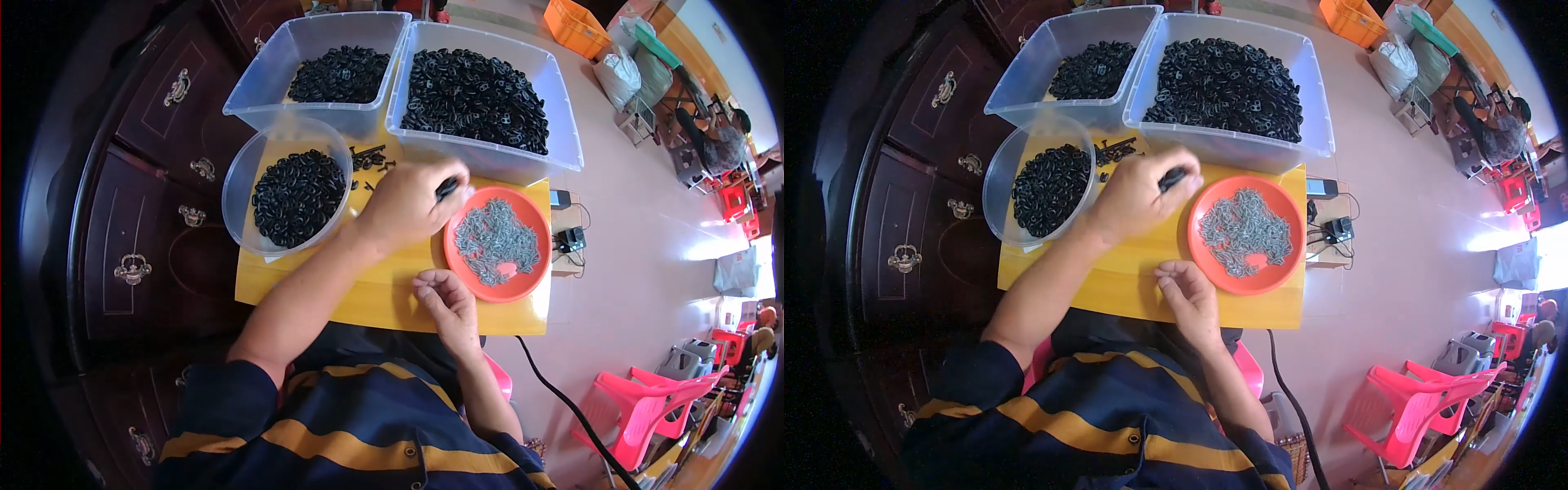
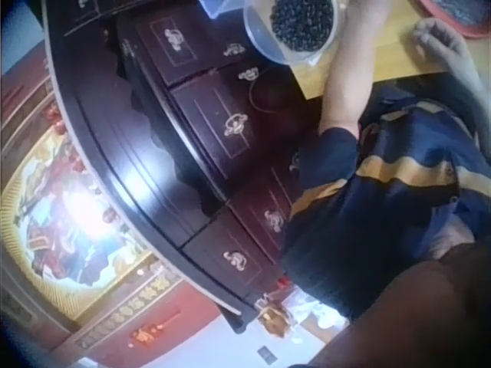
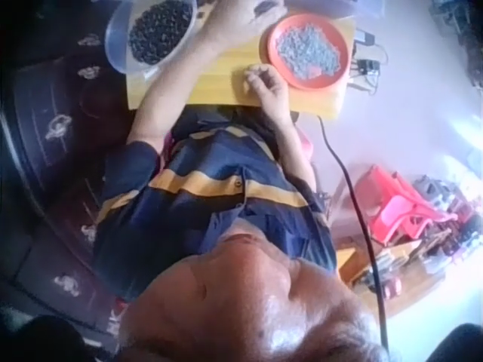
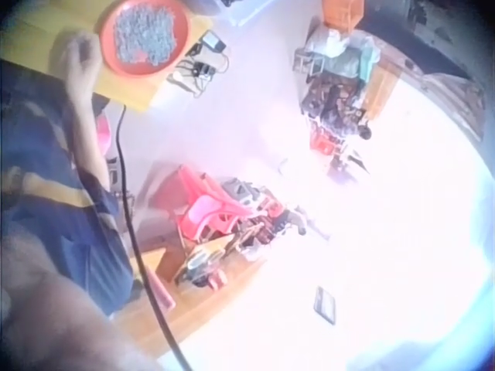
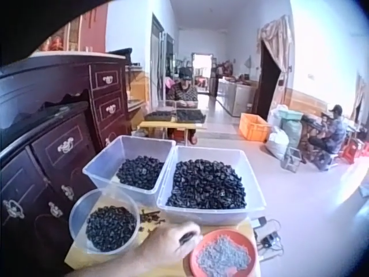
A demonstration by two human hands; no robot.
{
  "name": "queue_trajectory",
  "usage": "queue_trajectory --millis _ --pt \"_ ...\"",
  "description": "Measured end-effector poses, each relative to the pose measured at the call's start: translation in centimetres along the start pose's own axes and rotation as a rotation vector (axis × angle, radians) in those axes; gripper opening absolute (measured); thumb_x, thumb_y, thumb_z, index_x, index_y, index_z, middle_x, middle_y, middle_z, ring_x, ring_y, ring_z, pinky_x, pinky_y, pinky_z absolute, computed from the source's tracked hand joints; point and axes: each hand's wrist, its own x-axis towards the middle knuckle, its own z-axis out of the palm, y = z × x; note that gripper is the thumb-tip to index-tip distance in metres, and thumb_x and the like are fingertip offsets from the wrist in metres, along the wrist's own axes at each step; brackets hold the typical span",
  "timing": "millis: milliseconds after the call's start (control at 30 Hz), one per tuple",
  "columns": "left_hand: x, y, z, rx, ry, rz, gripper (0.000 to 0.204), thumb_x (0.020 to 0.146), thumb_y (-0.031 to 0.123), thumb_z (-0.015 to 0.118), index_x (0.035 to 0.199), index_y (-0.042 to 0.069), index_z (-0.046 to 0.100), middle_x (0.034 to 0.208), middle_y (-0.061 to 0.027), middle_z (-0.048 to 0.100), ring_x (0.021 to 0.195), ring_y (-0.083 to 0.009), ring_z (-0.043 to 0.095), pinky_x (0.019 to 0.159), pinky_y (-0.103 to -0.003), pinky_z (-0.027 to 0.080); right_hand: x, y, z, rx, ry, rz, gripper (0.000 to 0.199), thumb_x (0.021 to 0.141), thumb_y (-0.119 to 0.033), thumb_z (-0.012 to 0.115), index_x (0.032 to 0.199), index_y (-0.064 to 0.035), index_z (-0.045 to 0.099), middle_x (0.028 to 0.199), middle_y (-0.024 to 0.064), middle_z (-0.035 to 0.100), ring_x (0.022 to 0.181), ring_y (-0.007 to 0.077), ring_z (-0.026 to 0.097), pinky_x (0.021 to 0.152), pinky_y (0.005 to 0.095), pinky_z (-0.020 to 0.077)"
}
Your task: The person inserts small metal pins into black plastic clips by hand at a workbench.
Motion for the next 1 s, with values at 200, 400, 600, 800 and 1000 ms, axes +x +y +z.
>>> queue_trajectory --millis 200,400,600,800,1000 --pt "-6.6 -4.4 3.7 -0.058 0.076 -0.225 0.017 0.094 0.024 0.067 0.093 0.008 0.063 0.076 -0.0168 0.068 0.071 -0.0382 0.068 0.061 -0.046 0.052 -0.2 0.7 1.0 -0.111 0.069 -0.098 0.031 0.097 0.002 0.059 0.128 0.0010 0.055 0.119 0.0061 0.062 0.113 0.0129 0.059 0.101 0.0288 0.0469" --pt "-8.1 -5.4 4.6 0.159 0.138 -0.138 0.020 0.092 0.026 0.067 0.103 0.009 0.064 0.085 -0.0136 0.069 0.075 -0.0372 0.068 0.064 -0.047 0.054 0.1 1.5 2.1 -0.369 0.145 -0.269 0.042 0.088 0.005 0.063 0.129 0.0027 0.053 0.131 0.0159 0.054 0.124 0.0259 0.055 0.105 0.0363 0.0449" --pt "-9.0 -5.6 4.7 0.322 0.204 -0.027 0.029 0.088 0.021 0.068 0.115 0.008 0.066 0.095 -0.0108 0.066 0.087 -0.0322 0.064 0.076 -0.044 0.053 1.0 1.1 3.0 -0.599 0.190 -0.413 0.057 0.083 0.002 0.067 0.137 0.0019 0.047 0.142 0.0234 0.048 0.136 0.0372 0.046 0.114 0.0432 0.0369" --pt "-9.8 -5.7 3.8 0.272 0.157 -0.057 0.033 0.085 0.016 0.069 0.117 0.008 0.066 0.099 -0.0093 0.066 0.092 -0.0318 0.061 0.081 -0.046 0.050 2.1 1.1 3.2 -0.694 0.175 -0.449 0.063 0.082 0.002 0.069 0.140 0.0015 0.044 0.146 0.0250 0.045 0.137 0.0380 0.045 0.114 0.0433 0.0367" --pt "-10.6 -5.3 2.8 0.176 0.155 -0.047 0.035 0.083 0.010 0.069 0.117 0.006 0.066 0.105 -0.0142 0.064 0.099 -0.0340 0.061 0.087 -0.045 0.049 2.1 1.8 2.7 -0.586 0.186 -0.407 0.062 0.083 0.001 0.070 0.139 0.0017 0.045 0.146 0.0245 0.045 0.136 0.0378 0.046 0.114 0.0433 0.0370"
